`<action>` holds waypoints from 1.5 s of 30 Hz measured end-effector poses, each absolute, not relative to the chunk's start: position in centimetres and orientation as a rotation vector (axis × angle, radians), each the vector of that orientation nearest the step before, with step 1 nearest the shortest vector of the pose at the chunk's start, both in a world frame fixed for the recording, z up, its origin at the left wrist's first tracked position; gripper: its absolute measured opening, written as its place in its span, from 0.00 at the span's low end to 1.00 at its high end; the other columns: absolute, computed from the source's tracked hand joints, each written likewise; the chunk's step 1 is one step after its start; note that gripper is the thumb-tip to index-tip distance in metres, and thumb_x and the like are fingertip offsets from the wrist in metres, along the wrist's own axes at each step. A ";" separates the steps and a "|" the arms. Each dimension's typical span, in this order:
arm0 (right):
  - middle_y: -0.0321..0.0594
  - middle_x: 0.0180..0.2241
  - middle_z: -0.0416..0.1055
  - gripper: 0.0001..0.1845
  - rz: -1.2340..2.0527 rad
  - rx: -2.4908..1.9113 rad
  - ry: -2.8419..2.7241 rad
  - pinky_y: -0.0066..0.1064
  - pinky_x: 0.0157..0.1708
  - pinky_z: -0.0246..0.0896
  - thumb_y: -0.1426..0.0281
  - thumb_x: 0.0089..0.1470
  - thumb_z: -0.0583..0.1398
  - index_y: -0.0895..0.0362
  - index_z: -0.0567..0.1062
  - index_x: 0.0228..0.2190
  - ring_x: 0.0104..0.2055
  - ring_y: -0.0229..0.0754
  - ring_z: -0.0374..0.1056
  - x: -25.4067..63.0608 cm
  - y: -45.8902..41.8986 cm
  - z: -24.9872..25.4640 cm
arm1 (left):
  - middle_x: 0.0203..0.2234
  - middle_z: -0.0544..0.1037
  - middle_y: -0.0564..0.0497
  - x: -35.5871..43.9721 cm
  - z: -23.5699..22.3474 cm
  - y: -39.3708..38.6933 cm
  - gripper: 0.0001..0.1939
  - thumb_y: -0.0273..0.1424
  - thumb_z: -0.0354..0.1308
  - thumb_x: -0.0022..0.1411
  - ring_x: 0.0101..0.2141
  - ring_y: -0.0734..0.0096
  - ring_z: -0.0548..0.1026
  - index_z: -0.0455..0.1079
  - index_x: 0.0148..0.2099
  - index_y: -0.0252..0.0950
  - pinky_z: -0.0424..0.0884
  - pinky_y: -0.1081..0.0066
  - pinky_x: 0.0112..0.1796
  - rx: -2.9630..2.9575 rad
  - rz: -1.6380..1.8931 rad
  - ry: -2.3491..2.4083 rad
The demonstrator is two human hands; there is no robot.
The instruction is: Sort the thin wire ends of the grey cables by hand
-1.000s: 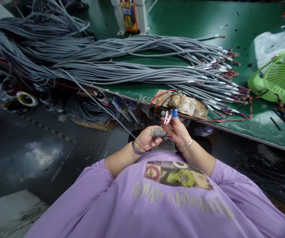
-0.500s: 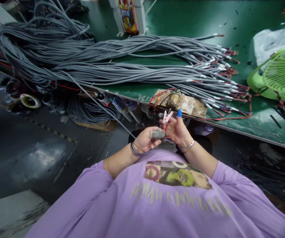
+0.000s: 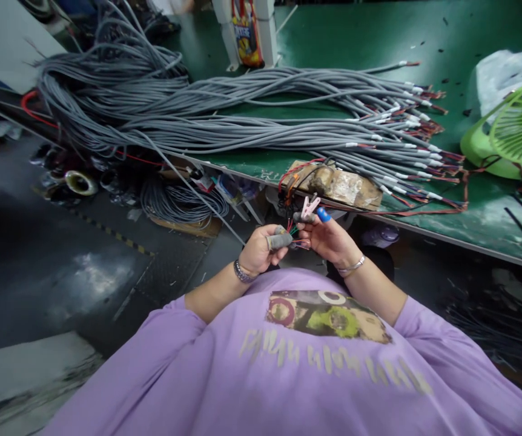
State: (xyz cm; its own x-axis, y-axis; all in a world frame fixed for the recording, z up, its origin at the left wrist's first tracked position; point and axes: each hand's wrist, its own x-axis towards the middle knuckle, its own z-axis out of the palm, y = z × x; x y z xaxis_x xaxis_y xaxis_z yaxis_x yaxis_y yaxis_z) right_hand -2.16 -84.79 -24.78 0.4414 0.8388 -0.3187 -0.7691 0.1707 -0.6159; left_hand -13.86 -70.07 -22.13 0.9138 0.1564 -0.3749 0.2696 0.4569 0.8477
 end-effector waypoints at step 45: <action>0.40 0.27 0.78 0.19 1.100 -0.924 0.058 0.28 0.28 0.73 0.54 0.55 0.64 0.58 0.78 0.28 0.24 0.35 0.70 0.2 -86.1 -27.9 | 0.10 0.69 0.55 -12.0 -22.2 -70.2 0.18 0.41 0.69 0.43 0.08 0.81 0.59 0.67 0.26 0.33 0.50 0.80 0.09 1.116 -0.291 0.401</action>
